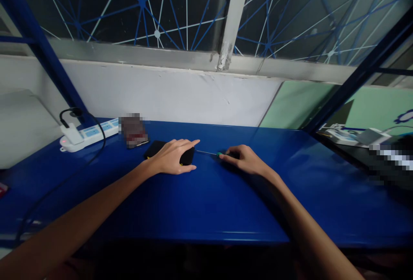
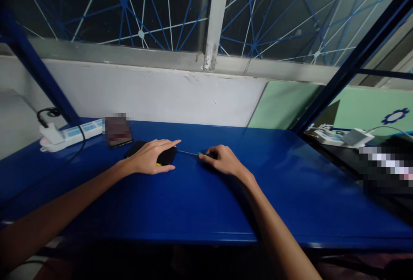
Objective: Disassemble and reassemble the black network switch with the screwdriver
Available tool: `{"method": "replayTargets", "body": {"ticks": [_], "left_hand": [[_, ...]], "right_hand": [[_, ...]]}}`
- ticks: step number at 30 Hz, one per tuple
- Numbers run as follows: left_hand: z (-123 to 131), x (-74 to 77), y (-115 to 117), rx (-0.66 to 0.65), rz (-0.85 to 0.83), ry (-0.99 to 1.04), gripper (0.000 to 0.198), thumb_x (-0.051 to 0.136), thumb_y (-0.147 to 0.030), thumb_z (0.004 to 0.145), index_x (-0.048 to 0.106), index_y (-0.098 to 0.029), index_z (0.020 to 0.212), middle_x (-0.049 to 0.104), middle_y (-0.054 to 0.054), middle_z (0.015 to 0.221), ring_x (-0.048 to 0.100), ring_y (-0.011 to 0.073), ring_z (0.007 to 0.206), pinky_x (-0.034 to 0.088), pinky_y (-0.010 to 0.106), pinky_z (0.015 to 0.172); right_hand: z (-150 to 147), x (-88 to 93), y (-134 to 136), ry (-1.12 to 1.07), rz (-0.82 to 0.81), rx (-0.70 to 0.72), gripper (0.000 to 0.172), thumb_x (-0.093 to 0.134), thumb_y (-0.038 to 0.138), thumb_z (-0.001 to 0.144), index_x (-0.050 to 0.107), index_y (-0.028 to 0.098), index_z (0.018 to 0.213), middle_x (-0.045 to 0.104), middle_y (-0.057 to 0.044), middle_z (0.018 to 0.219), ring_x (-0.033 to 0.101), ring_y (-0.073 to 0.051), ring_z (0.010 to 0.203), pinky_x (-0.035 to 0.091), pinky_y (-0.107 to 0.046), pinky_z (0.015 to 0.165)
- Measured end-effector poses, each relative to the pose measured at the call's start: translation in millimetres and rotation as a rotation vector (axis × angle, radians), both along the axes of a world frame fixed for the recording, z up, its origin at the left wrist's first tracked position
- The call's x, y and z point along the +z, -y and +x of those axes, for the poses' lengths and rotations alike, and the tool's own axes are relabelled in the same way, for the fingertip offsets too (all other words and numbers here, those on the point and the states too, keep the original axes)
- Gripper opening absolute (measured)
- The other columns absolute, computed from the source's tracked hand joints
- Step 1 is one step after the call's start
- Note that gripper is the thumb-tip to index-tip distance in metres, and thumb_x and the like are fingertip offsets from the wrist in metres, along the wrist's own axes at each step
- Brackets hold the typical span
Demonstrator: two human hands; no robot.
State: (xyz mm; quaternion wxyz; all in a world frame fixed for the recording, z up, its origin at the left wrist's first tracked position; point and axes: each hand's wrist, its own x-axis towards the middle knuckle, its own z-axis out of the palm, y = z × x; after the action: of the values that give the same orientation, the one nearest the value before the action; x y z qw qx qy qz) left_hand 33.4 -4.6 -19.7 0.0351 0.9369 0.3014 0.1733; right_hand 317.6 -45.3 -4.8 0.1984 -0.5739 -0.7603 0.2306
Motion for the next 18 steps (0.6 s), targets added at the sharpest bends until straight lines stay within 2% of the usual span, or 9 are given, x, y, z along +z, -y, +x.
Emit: {"method": "replayTargets", "body": {"ticks": [6, 10, 13, 16, 18], "left_hand": [[0, 0.0, 0, 0.015, -0.006, -0.011, 0.081, 0.060, -0.055, 0.083, 0.031, -0.020, 0.150, 0.058, 0.014, 0.130, 0.058, 0.0309, 0.112, 0.045, 0.047, 0.092], [0, 0.8, 1, 0.021, -0.010, -0.022, 0.081, 0.060, -0.055, 0.084, 0.030, -0.020, 0.151, 0.058, 0.015, 0.131, 0.058, 0.0311, 0.111, 0.045, 0.046, 0.092], [0, 1.0, 0, 0.011, -0.005, -0.015, 0.081, 0.060, -0.055, 0.083, 0.030, -0.021, 0.151, 0.059, 0.014, 0.129, 0.059, 0.0302, 0.108, 0.045, 0.045, 0.091], [0, 0.8, 0, 0.009, -0.013, -0.012, 0.081, 0.060, -0.055, 0.083, 0.029, -0.022, 0.151, 0.059, 0.013, 0.129, 0.059, 0.0295, 0.107, 0.046, 0.044, 0.089], [-1, 0.4, 0, 0.007, -0.012, -0.009, 0.081, 0.059, -0.056, 0.083, 0.029, -0.022, 0.151, 0.059, 0.013, 0.128, 0.059, 0.0296, 0.107, 0.046, 0.044, 0.089]], "right_hand": [[0, -7.1, -2, -0.096, 0.092, 0.031, 0.031, 0.068, 0.048, 0.078, 0.056, 0.019, 0.080, 0.058, 0.001, 0.069, 0.044, -0.013, 0.059, 0.031, -0.026, 0.053], [-3, -9.9, -3, -0.090, 0.097, 0.039, 0.035, 0.074, 0.047, 0.073, 0.054, 0.020, 0.084, 0.058, 0.002, 0.070, 0.045, -0.012, 0.059, 0.031, -0.025, 0.054], [-6, -6.5, -1, -0.075, 0.107, 0.021, 0.035, 0.065, 0.054, 0.080, 0.058, 0.019, 0.084, 0.058, 0.001, 0.068, 0.044, -0.013, 0.057, 0.030, -0.026, 0.053], [-7, -0.9, 2, -0.044, 0.068, 0.017, 0.038, 0.050, 0.053, 0.090, 0.065, 0.018, 0.083, 0.060, -0.002, 0.065, 0.046, -0.013, 0.055, 0.029, -0.027, 0.052], [-7, 1.5, 3, 0.005, 0.046, 0.007, 0.040, 0.050, 0.052, 0.089, 0.067, 0.018, 0.081, 0.060, -0.002, 0.062, 0.047, -0.014, 0.053, 0.028, -0.028, 0.051]]}}
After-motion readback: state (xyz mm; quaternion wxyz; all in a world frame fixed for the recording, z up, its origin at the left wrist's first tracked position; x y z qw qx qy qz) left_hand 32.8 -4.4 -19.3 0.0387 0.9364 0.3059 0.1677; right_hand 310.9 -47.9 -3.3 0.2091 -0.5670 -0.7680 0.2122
